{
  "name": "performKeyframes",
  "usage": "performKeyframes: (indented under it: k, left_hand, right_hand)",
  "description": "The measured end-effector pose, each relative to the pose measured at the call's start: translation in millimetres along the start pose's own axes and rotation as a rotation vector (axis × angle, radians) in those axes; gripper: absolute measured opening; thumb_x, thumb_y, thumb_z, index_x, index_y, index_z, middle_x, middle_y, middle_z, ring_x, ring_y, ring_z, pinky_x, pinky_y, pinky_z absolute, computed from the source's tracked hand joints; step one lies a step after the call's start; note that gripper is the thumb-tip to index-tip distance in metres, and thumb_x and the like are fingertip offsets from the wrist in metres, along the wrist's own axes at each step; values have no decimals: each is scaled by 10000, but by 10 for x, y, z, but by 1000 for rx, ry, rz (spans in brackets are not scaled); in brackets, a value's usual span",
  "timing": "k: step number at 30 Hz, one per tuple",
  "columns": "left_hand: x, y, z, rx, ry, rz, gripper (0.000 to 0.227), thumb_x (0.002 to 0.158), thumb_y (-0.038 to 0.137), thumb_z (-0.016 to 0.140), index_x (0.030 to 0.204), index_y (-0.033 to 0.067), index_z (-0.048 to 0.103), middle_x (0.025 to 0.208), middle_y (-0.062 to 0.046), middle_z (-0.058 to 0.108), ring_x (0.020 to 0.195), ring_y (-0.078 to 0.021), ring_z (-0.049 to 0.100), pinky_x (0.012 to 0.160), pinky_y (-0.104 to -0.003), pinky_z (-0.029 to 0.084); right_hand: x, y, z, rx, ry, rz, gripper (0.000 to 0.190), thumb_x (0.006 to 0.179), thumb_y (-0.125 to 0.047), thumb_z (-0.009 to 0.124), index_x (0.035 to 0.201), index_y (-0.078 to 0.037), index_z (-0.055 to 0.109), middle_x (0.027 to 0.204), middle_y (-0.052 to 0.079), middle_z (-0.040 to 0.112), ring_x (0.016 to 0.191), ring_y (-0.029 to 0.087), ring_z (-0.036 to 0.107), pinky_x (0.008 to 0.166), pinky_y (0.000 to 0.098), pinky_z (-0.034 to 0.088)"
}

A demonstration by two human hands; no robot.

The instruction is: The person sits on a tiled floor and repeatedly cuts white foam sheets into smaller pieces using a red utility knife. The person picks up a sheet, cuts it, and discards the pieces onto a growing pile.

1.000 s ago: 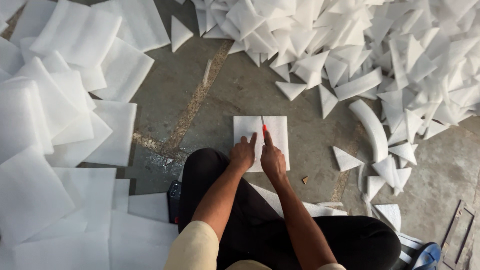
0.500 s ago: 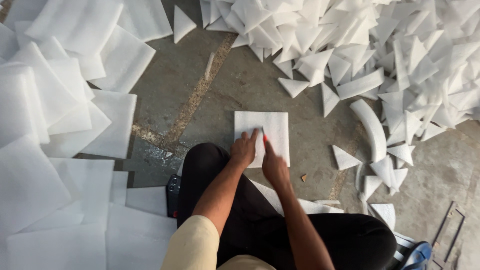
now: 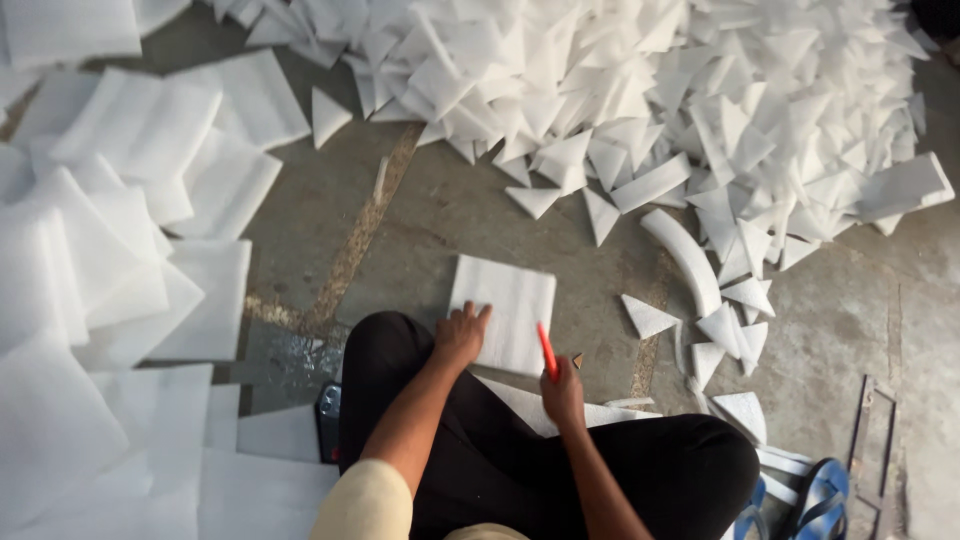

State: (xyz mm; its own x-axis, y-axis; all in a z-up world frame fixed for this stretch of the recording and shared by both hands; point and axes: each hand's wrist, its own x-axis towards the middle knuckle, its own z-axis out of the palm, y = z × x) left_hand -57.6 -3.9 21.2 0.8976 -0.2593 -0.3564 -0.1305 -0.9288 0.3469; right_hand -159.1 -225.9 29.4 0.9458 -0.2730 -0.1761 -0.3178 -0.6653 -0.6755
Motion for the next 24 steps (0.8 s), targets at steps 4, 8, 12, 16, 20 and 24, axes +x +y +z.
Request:
performKeyframes:
  k: [4, 8, 12, 16, 20, 24]
  left_hand:
    - [-20, -89, 29, -25, 328, 3, 548, 935, 141, 626, 1461, 133, 476, 1476, -149, 484, 1335, -377, 514, 969, -527, 519]
    - [187, -158, -65, -352, 191, -282, 801, 838, 281, 776, 1503, 47, 396, 1427, -201, 511, 1309, -400, 513, 1026, -485, 496]
    - [312, -115, -61, -501, 153, -241, 717, 807, 320, 789, 1404, 43, 504, 1344, -215, 621, 1257, -398, 596, 1049, -463, 502]
    - [273, 314, 83, -490, 314, -63, 617, 881, 383, 719, 1345, 25, 524, 1330, -234, 609, 1230, -419, 591, 1021, -495, 493]
    - [71, 664, 100, -637, 329, -48, 713, 966, 475, 658, 1428, -15, 425, 1390, -275, 538, 1259, -436, 552, 1029, -500, 471]
    - [-53, 828, -64, -787, 201, 28, 702, 956, 492, 633, 1463, 46, 440, 1356, -244, 598, 1238, -405, 606, 1019, -476, 508]
  right_hand:
    - [434, 49, 136, -33, 145, -116, 300, 871, -87, 612, 1164, -20, 610, 1049, 272, 664, 903, 443, 663, 761, 516, 532]
    - [466, 86, 57, 148, 125, -151, 417, 868, -139, 644, 1265, -18, 608, 857, 158, 688, 813, 352, 661, 754, 482, 520]
    - [465, 12, -8, 547, -69, 271, 331, 959, -266, 631, 1181, -21, 651, 690, 7, 544, 612, 165, 505, 550, 352, 405]
    - [481, -93, -21, 699, -158, 308, 313, 988, -299, 637, 1084, 0, 621, 640, -12, 457, 486, 115, 418, 420, 304, 340]
    - [420, -220, 52, 839, -197, 243, 310, 996, -299, 619, 1156, -37, 666, 691, -29, 519, 546, 90, 477, 469, 275, 385]
    - [420, -355, 57, 1071, -319, 455, 356, 989, -328, 558, 1252, -90, 580, 790, 5, 626, 664, 151, 599, 569, 359, 489]
